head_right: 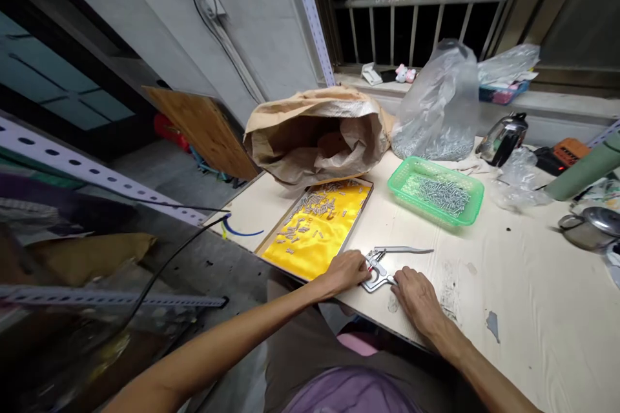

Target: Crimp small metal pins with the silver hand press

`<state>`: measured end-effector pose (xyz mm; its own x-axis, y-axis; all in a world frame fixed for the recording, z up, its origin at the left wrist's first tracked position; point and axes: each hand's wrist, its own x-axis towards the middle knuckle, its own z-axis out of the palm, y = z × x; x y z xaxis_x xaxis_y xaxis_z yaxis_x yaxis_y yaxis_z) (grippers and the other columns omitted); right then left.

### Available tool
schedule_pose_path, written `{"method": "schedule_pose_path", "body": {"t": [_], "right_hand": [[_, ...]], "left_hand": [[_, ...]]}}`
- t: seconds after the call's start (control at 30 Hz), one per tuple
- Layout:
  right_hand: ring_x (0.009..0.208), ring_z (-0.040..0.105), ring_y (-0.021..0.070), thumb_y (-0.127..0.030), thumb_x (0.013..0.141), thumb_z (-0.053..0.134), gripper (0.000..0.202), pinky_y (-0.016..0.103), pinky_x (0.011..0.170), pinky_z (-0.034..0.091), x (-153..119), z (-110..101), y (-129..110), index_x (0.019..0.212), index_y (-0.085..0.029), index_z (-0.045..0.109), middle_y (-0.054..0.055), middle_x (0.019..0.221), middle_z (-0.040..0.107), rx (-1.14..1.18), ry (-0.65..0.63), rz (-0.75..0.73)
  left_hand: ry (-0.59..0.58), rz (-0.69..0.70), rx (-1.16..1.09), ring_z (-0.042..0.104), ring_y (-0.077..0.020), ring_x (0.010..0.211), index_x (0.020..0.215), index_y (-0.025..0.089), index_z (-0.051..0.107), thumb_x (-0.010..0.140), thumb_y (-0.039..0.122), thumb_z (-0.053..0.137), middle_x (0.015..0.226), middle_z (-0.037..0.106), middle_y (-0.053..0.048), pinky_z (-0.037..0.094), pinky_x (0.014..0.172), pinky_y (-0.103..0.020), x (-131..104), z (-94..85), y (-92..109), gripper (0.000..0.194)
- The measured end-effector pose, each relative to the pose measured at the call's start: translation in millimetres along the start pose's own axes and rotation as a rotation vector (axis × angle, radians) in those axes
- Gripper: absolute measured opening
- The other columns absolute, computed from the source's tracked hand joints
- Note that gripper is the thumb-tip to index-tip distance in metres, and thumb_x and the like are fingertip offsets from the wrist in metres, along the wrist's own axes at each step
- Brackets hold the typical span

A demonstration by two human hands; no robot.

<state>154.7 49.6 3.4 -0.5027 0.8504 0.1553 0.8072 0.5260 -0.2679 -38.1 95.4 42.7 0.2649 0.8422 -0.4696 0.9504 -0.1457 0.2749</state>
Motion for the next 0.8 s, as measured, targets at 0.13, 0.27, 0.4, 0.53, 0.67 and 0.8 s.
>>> {"method": "schedule_pose_path", "body": {"t": [0.13, 0.27, 0.4, 0.53, 0.67, 0.8], "right_hand": [[0.068, 0.050, 0.0174, -0.015, 0.089, 0.045, 0.015, 0.028, 0.060, 0.035, 0, -8, 5, 0.076, -0.021, 0.047, 0.002, 0.076, 0.056, -0.040, 0.047, -0.008], [0.068, 0.050, 0.0173, -0.016, 0.090, 0.045, 0.016, 0.029, 0.060, 0.035, -7, -12, 11, 0.075, -0.021, 0.048, 0.002, 0.075, 0.056, -0.068, 0.080, 0.019], [0.069, 0.051, 0.0172, -0.018, 0.091, 0.044, 0.016, 0.028, 0.058, 0.035, -19, -11, 23, 0.076, -0.021, 0.049, 0.001, 0.074, 0.055, -0.083, 0.105, 0.041], [0.070, 0.053, 0.0171, -0.019, 0.093, 0.040, 0.019, 0.028, 0.059, 0.037, -27, -11, 31, 0.077, -0.021, 0.049, 0.002, 0.076, 0.057, -0.072, 0.102, 0.040], [0.066, 0.053, 0.0174, -0.023, 0.095, 0.034, 0.025, 0.028, 0.057, 0.039, -28, -11, 31, 0.076, -0.021, 0.050, 0.003, 0.072, 0.056, -0.052, 0.141, 0.026], [0.066, 0.053, 0.0179, -0.031, 0.097, 0.031, 0.029, 0.029, 0.057, 0.040, -27, -10, 31, 0.080, -0.022, 0.052, 0.003, 0.071, 0.056, -0.001, 0.189, 0.001]], "left_hand": [[-0.117, -0.047, 0.036, 0.066, -0.0256, 0.084, 0.088, 0.013, 0.070, 0.072, 0.029, 0.058, 0.087, 0.069, -0.013, 0.046, 0.064, -0.027, 9, -9.5, 12, 0.025], [-0.108, 0.005, 0.085, 0.065, -0.0283, 0.091, 0.089, 0.012, 0.070, 0.068, 0.027, 0.065, 0.094, 0.069, -0.015, 0.047, 0.068, -0.029, 12, -7.0, 15, 0.027], [-0.101, 0.044, 0.114, 0.065, -0.0271, 0.086, 0.082, 0.013, 0.071, 0.065, 0.020, 0.066, 0.088, 0.070, -0.013, 0.046, 0.067, -0.028, 20, -18.1, 11, 0.019], [0.140, 0.184, -0.018, 0.064, -0.0198, 0.080, 0.082, 0.015, 0.071, 0.080, 0.033, 0.058, 0.084, 0.069, -0.008, 0.044, 0.067, -0.025, 25, -70.4, 23, 0.022], [0.611, 0.386, -0.159, 0.060, -0.0147, 0.076, 0.095, 0.017, 0.068, 0.084, 0.032, 0.056, 0.086, 0.066, -0.004, 0.042, 0.070, -0.023, 23, -122.8, 23, 0.022], [0.495, 0.356, 0.167, 0.058, -0.0162, 0.077, 0.082, 0.013, 0.068, 0.087, 0.018, 0.048, 0.084, 0.063, -0.007, 0.040, 0.067, -0.024, 26, -115.7, -30, 0.021]]}}
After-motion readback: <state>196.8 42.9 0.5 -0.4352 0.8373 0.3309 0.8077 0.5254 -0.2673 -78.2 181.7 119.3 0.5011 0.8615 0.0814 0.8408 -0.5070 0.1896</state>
